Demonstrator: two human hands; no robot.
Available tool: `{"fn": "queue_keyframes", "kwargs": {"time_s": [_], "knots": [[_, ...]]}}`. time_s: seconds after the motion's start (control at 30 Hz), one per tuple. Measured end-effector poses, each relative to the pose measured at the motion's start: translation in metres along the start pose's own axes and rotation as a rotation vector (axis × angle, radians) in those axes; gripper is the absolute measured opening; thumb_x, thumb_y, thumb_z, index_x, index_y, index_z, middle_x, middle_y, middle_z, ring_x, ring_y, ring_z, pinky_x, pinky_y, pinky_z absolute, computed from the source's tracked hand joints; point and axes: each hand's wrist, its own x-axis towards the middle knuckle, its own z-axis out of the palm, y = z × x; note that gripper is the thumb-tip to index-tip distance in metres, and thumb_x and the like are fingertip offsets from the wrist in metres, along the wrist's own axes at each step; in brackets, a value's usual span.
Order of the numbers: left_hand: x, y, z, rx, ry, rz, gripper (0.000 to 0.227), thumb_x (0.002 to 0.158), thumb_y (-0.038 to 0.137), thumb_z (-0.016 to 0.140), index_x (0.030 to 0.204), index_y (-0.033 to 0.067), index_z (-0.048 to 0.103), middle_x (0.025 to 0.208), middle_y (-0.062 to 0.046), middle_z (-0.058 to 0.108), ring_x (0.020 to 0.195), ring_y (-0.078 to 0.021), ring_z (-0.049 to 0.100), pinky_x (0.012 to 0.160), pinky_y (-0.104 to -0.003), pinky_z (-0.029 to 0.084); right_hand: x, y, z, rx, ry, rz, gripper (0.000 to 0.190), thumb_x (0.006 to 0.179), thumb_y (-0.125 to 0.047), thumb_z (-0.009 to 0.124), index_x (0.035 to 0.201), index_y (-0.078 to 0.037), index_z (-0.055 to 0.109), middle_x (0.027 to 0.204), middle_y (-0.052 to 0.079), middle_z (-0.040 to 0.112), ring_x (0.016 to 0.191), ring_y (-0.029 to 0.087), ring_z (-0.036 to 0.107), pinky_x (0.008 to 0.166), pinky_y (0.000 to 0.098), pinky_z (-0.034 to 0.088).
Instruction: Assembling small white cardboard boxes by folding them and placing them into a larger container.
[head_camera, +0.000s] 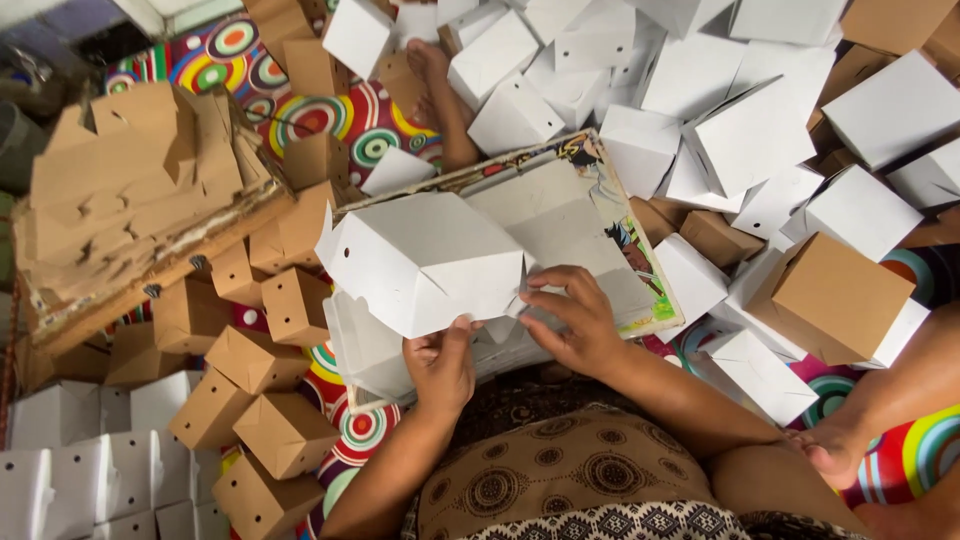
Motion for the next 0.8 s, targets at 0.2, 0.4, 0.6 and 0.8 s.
{"fn": "queue_keyframes", "kwargs": {"time_s": [0.2, 0.4, 0.6, 0.8], "knots": [[-0.007, -0.002, 0.0, -0.019, 0.009, 0.021, 0.028, 0.089, -0.006, 0.068, 0.116, -0.0021, 0.061, 0.097, -0.01, 0.069, 0.081, -0.0169, 0.07, 0.074, -0.034, 0.065, 0.001, 0.012, -0.004, -0.013, -0.039, -0.017, 0.028, 0.08, -0.005, 0.087, 0.106, -0.005, 0.078, 0.112, 0.017, 0.068, 0.101, 0.039, 0.067, 0.089, 0.0535, 0.054], [-0.008, 0.007, 0.008, -0.12, 0.029, 0.042, 0.027, 0.091, -0.005, 0.068, 0.117, -0.0014, 0.062, 0.101, -0.01, 0.072, 0.087, -0.0172, 0.073, 0.075, -0.032, 0.067, 0.02, 0.003, -0.01, -0.129, -0.185, -0.135, 0.042, 0.08, -0.013, 0.089, 0.119, -0.007, 0.073, 0.126, 0.018, 0.06, 0.117, 0.042, 0.057, 0.101, 0.0582, 0.046], [-0.003, 0.008, 0.009, -0.241, 0.025, 0.072, 0.028, 0.092, -0.006, 0.065, 0.12, -0.0051, 0.061, 0.104, -0.014, 0.073, 0.093, -0.0228, 0.075, 0.08, -0.036, 0.067, 0.017, 0.003, -0.007, -0.23, -0.208, -0.158, 0.047, 0.082, -0.009, 0.086, 0.123, -0.01, 0.063, 0.131, 0.017, 0.056, 0.123, 0.042, 0.055, 0.104, 0.061, 0.041], [-0.001, 0.023, 0.014, -0.014, -0.025, 0.202, 0.036, 0.089, -0.008, 0.069, 0.124, -0.0062, 0.063, 0.105, -0.018, 0.074, 0.088, -0.0248, 0.074, 0.075, -0.042, 0.068, 0.022, 0.0, -0.016, -0.176, 0.0, -0.154, 0.01, 0.093, -0.004, 0.075, 0.101, -0.009, 0.076, 0.11, 0.015, 0.069, 0.096, 0.038, 0.066, 0.087, 0.0526, 0.051]]}}
